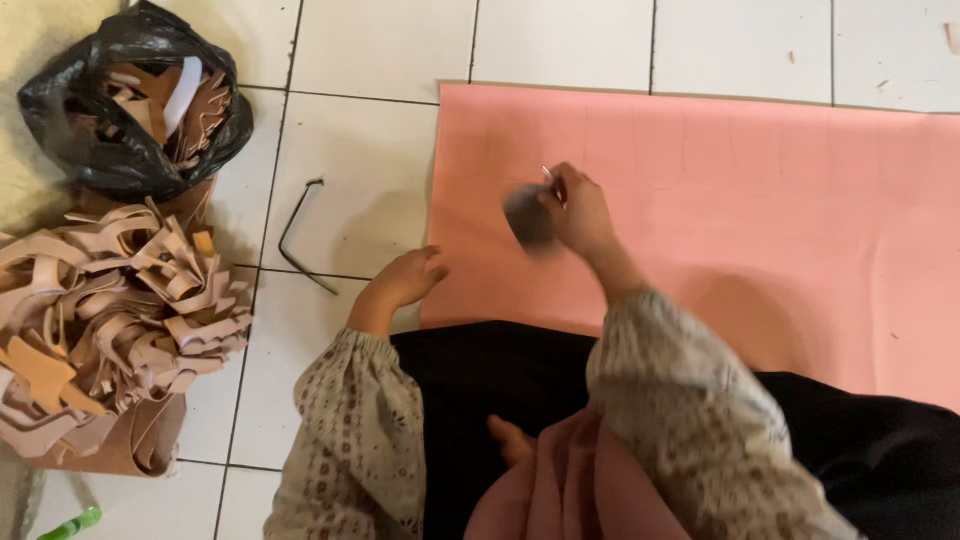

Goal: The person sits on the floor and uses a shoe insole as a template to trace multiple oval outlines onto a large pink sheet. They repeatedly position the insole and trace its perimeter with a pencil, creating a row of identical shapes.

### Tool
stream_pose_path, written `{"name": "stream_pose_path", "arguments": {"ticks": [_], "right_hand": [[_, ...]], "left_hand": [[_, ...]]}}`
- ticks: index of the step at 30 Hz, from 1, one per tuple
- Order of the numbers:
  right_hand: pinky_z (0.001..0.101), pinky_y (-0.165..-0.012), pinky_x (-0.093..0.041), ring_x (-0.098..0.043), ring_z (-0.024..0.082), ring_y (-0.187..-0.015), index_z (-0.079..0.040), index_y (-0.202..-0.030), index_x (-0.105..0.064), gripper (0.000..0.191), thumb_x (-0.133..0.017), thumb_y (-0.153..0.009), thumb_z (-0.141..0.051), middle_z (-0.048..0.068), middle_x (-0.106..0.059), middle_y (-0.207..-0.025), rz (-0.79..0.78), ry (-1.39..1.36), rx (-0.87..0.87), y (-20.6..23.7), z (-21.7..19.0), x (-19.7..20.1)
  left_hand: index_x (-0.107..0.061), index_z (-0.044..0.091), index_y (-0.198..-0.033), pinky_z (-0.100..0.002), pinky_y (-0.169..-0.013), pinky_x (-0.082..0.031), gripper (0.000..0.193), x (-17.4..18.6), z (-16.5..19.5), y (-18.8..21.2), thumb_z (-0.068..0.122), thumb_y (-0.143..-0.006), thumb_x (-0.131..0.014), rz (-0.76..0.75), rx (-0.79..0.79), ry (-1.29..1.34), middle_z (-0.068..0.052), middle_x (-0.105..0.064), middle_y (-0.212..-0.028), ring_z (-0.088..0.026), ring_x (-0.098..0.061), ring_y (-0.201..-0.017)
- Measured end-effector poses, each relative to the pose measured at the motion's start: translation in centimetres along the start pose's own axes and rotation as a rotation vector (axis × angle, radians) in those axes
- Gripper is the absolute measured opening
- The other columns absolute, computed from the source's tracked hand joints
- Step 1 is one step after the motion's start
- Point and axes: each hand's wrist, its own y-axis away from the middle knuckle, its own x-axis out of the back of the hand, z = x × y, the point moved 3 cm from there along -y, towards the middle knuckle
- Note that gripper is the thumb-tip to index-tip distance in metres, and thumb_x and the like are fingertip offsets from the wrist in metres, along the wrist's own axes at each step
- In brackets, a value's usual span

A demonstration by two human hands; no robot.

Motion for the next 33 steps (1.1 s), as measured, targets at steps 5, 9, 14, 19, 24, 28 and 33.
{"name": "stream_pose_path", "arguments": {"ticks": [5,9,14,19,24,28,33], "right_hand": [[0.0488,-0.108,-0.047,-0.059,0.031,-0.101,-0.016,-0.113,-0.057,0.018,-0.067,-0.101,-0.008,0.009,-0.067,-0.113,-0.018,0.124,0.553,6.9,-3.4,-6.6],[0.0650,-0.091,-0.043,-0.044,0.056,-0.121,-0.014,-0.130,-0.064,0.081,-0.087,-0.055,-0.031,0.024,-0.052,-0.145,0.031,0.354,0.282,9.1,-2.8,-8.9],[0.0503,-0.100,-0.044,-0.050,0.035,-0.118,-0.022,-0.137,-0.064,0.065,-0.082,-0.078,-0.043,-0.002,-0.054,-0.153,-0.036,0.344,0.246,8.4,-3.2,-11.1],[0.0497,-0.101,-0.042,-0.050,0.034,-0.116,-0.023,-0.139,-0.064,0.071,-0.083,-0.076,-0.049,-0.004,-0.053,-0.154,0.049,0.329,0.253,8.4,-4.3,-12.6],[0.0506,-0.101,-0.039,-0.050,0.032,-0.116,-0.024,-0.142,-0.063,0.073,-0.082,-0.076,-0.052,-0.005,-0.053,-0.155,0.043,0.376,0.212,8.5,-4.8,-12.8],[0.0507,-0.102,-0.038,-0.050,0.032,-0.117,-0.025,-0.144,-0.061,0.074,-0.080,-0.077,-0.049,-0.005,-0.052,-0.156,0.029,0.371,0.204,8.3,-5.1,-12.5],[0.0510,-0.100,-0.037,-0.048,0.033,-0.116,-0.023,-0.146,-0.058,0.075,-0.078,-0.077,-0.046,-0.005,-0.048,-0.160,0.004,0.382,0.205,8.4,-5.0,-12.4]], "left_hand": [[-0.050,0.021,-0.150,-0.045,-0.117,-0.041,0.063,0.8,-0.5,-1.2,0.038,-0.092,-0.066,-0.027,0.090,-0.068,-0.013,-0.042,-0.159,-0.035,-0.043,-0.144],[-0.037,0.042,-0.154,-0.060,-0.119,-0.028,0.078,1.6,-1.1,-0.6,0.036,-0.086,-0.073,-0.116,0.173,-0.279,0.002,-0.003,-0.172,-0.036,-0.008,-0.156],[-0.042,0.050,-0.150,-0.065,-0.121,-0.020,0.074,2.2,-1.5,-1.0,0.028,-0.086,-0.074,-0.124,0.218,-0.203,0.004,0.007,-0.173,-0.037,0.003,-0.158],[-0.052,0.053,-0.144,-0.064,-0.122,-0.018,0.072,2.3,-1.9,-2.3,0.013,-0.086,-0.067,-0.064,0.249,-0.154,0.006,0.000,-0.174,-0.037,0.002,-0.159],[-0.054,0.052,-0.141,-0.063,-0.122,-0.019,0.072,2.1,-2.7,-2.2,0.010,-0.085,-0.066,-0.043,0.221,-0.128,0.007,-0.003,-0.173,-0.033,0.000,-0.159],[-0.055,0.053,-0.141,-0.062,-0.122,-0.021,0.070,2.0,-2.8,-2.2,0.012,-0.085,-0.066,-0.037,0.226,-0.129,0.008,-0.003,-0.173,-0.032,0.000,-0.159],[-0.052,0.054,-0.142,-0.062,-0.121,-0.021,0.071,2.0,-2.7,-2.3,0.011,-0.087,-0.065,-0.061,0.238,-0.144,0.008,-0.002,-0.173,-0.032,0.000,-0.159]]}}
